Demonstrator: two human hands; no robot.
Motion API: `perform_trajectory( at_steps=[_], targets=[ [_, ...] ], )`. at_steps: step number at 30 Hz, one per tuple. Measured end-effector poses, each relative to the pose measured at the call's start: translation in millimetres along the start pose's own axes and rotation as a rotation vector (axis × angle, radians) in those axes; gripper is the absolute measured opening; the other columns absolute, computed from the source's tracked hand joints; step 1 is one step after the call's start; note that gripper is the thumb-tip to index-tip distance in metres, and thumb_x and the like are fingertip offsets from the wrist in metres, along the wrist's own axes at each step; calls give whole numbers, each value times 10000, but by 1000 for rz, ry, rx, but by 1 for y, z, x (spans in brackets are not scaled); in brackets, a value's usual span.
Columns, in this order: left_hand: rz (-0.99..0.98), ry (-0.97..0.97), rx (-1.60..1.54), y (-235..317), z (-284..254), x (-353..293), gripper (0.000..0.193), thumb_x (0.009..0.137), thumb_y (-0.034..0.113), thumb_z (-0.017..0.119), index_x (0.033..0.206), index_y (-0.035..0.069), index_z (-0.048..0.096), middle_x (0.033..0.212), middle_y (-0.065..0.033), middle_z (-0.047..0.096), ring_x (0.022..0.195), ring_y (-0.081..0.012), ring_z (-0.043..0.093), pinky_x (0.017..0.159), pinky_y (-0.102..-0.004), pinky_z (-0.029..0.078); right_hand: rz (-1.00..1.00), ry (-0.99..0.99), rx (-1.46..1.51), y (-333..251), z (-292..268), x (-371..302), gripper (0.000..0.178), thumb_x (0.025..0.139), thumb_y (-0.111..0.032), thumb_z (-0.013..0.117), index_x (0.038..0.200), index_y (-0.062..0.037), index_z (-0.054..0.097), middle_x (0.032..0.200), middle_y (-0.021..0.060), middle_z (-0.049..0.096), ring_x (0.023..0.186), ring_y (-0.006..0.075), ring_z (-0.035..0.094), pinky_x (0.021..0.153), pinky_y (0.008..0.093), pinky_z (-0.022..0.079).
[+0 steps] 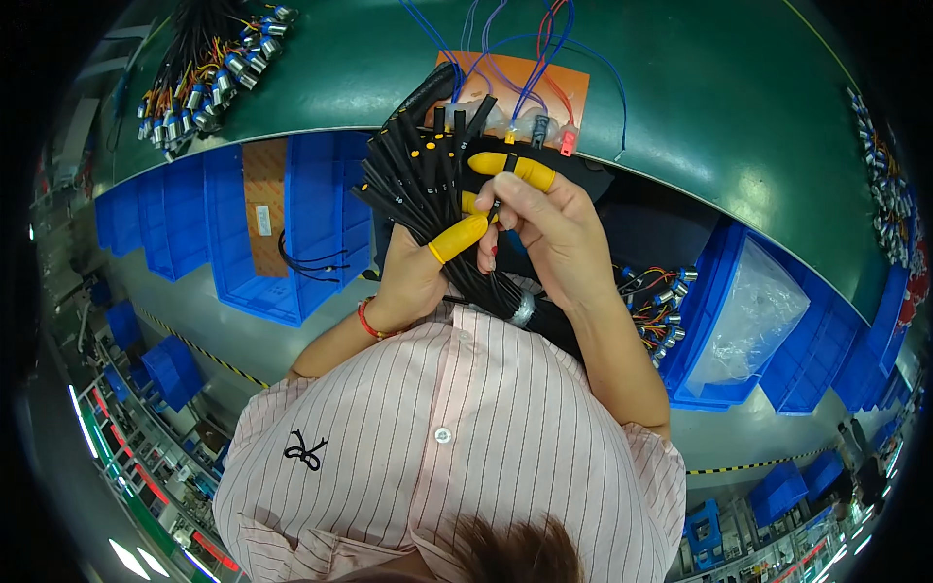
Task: Manually assemble cables and connectors for an electronic device.
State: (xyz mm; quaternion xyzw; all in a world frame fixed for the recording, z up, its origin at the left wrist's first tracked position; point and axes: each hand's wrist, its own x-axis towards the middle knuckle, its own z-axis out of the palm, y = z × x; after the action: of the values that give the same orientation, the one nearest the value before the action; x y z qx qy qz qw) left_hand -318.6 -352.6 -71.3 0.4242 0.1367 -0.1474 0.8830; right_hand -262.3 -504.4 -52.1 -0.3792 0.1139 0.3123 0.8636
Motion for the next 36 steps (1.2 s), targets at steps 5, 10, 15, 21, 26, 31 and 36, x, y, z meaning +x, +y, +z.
perform_trajectory(
  at_steps=[5,10,15,21,26,31,36],
  targets=[
    [8,-1,-6,0,-2,1,137,951,52,542,1035,-39,601,835,-104,660,719,-152,647,659,-269,538,-36,57,-78,1,3,0,193,942,-170,605,950,23,616,776,71,598,535,165,561,469,316,498],
    [8,66,144,-2,0,2,181,930,97,610,1055,-33,593,856,-115,656,735,-177,653,671,-288,543,-37,152,-94,5,4,5,198,911,-194,661,906,0,625,677,37,566,510,135,536,438,289,457],
    [3,80,166,3,4,3,177,911,89,637,1031,-36,598,826,-105,661,694,-164,649,653,-278,543,19,115,-99,4,3,10,195,892,-203,685,853,-24,618,595,6,502,460,125,506,407,284,435],
    [17,78,151,3,6,3,152,905,76,639,1001,-38,606,806,-102,659,681,-157,642,632,-268,530,25,128,-51,5,5,8,215,899,-219,673,866,-13,619,588,2,485,455,130,499,404,293,434],
    [21,96,130,4,9,3,136,899,70,645,981,-35,615,783,-94,653,662,-151,630,622,-266,517,33,111,3,5,4,7,228,915,-226,649,909,-1,615,599,9,492,454,135,489,405,300,438],
    [4,86,126,7,12,5,119,892,59,651,966,-28,617,765,-89,647,651,-142,623,616,-259,508,35,120,6,4,2,6,228,920,-223,639,926,2,612,601,14,492,454,132,484,403,301,445],
    [-13,90,123,8,11,5,127,888,58,659,971,-25,610,761,-92,643,646,-141,621,611,-261,507,42,109,-13,4,2,9,222,919,-214,637,926,6,614,634,22,524,455,116,472,395,292,452]
  ],
)
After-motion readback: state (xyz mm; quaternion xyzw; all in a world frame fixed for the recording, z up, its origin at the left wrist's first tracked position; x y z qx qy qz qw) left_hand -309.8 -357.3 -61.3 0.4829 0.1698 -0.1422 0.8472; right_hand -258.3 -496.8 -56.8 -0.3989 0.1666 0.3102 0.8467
